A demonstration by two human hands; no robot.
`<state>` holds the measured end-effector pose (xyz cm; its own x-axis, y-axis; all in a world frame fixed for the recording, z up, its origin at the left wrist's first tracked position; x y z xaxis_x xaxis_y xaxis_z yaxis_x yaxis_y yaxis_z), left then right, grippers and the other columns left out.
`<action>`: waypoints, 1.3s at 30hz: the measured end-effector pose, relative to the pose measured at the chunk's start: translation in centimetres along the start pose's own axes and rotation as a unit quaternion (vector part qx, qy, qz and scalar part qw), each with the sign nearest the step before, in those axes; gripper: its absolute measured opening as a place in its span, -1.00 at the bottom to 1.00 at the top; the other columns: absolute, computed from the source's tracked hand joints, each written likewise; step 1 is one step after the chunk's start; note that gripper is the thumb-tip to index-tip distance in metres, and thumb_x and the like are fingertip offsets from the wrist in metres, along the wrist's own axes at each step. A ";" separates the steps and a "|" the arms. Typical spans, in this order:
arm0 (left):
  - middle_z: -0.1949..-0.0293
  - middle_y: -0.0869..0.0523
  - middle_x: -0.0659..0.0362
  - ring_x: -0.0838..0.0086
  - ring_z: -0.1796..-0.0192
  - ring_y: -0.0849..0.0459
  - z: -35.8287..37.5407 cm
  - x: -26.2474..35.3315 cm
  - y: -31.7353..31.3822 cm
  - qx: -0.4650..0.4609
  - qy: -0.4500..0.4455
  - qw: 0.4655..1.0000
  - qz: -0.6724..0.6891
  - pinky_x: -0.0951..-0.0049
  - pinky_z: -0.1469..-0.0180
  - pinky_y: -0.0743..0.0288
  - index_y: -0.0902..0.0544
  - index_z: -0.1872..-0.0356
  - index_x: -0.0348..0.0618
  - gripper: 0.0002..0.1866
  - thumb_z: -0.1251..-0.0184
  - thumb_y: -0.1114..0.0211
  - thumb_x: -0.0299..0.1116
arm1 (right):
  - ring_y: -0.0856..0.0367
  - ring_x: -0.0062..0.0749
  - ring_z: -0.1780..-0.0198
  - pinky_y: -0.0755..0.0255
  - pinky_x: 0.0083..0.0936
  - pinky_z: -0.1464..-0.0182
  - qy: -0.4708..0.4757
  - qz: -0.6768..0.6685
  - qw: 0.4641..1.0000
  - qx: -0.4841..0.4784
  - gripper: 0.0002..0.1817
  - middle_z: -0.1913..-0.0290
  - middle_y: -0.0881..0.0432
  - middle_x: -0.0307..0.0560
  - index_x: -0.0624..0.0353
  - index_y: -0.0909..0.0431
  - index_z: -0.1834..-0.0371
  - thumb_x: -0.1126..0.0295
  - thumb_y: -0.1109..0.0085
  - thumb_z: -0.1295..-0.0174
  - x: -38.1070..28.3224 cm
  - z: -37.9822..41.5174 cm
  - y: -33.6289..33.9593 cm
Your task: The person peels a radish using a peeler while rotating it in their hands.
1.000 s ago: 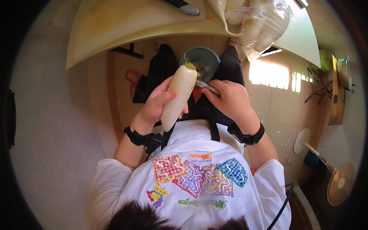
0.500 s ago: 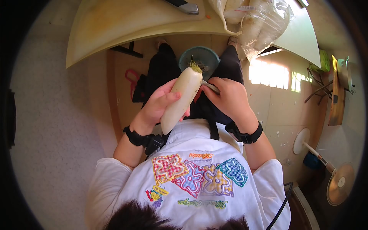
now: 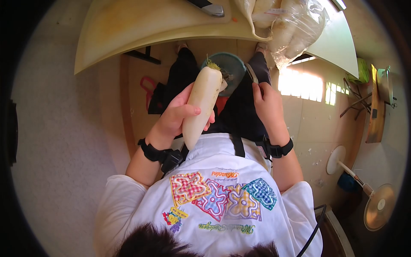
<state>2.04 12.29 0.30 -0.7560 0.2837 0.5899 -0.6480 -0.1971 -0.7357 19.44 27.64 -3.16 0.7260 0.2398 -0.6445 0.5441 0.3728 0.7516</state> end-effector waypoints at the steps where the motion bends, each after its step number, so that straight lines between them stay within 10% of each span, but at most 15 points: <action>1: 0.01 -0.55 0.02 0.28 0.17 -0.74 -0.1 0.1 0.0 -0.007 -0.008 1.000 -0.010 0.33 0.27 -0.73 -0.18 -0.50 -0.17 -0.17 -0.21 -0.38 -0.36 | -0.57 0.18 0.41 -0.41 -0.18 0.37 -0.001 0.001 1.000 0.000 -0.67 0.48 -0.59 0.24 0.27 -0.64 0.27 0.17 -0.16 -0.44 0.1 0.1 0.2; 9: 0.01 -0.58 0.00 0.23 0.09 -0.73 -0.4 0.2 -0.2 -0.015 -0.013 1.000 -0.017 0.28 0.17 -0.73 -0.16 -0.50 -0.17 -0.10 -0.11 -0.42 -0.43 | -0.50 -0.47 0.43 -0.36 -0.54 0.36 0.089 -0.209 0.971 -0.075 -0.86 0.45 -0.57 -0.13 0.30 -0.59 0.13 0.43 -0.17 -0.44 -3.4 2.7 2.2; 15: -0.02 -0.58 0.01 0.25 0.06 -0.73 -0.5 -0.2 -0.1 -0.012 -0.015 1.000 -0.005 0.27 0.08 -0.73 -0.15 -0.51 -0.16 -0.11 -0.14 -0.41 -0.48 | -0.54 -0.47 0.38 -0.40 -0.56 0.31 0.231 -0.150 0.958 -0.084 -0.84 0.35 -0.62 -0.08 0.29 -0.61 0.07 0.49 -0.26 -0.35 -8.4 3.5 3.7; 39: -0.27 -0.53 0.00 0.29 -0.10 -0.68 -1.0 -1.2 0.8 0.011 -0.022 0.999 -0.030 0.25 -0.02 -0.68 -0.16 -0.52 -0.14 -0.06 -0.03 -0.39 -0.53 | -0.61 -0.25 0.48 -0.45 -0.43 0.44 0.296 -0.101 0.932 -0.181 -0.77 0.45 -0.62 -0.10 0.17 -0.74 0.14 0.40 -0.45 -0.14 -11.7 4.5 1.4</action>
<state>2.46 12.74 -1.33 -0.7192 0.2537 0.6469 -0.6933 -0.2010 -0.6920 13.66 21.32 6.08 0.2065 0.5438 -0.8134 0.3891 0.7172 0.5782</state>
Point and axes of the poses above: each hand's wrist, its own z-axis away from the middle knuckle, its own y-axis out of the back of the hand, x = y × z, the point moved 8 cm from there along -z, towards the middle knuckle
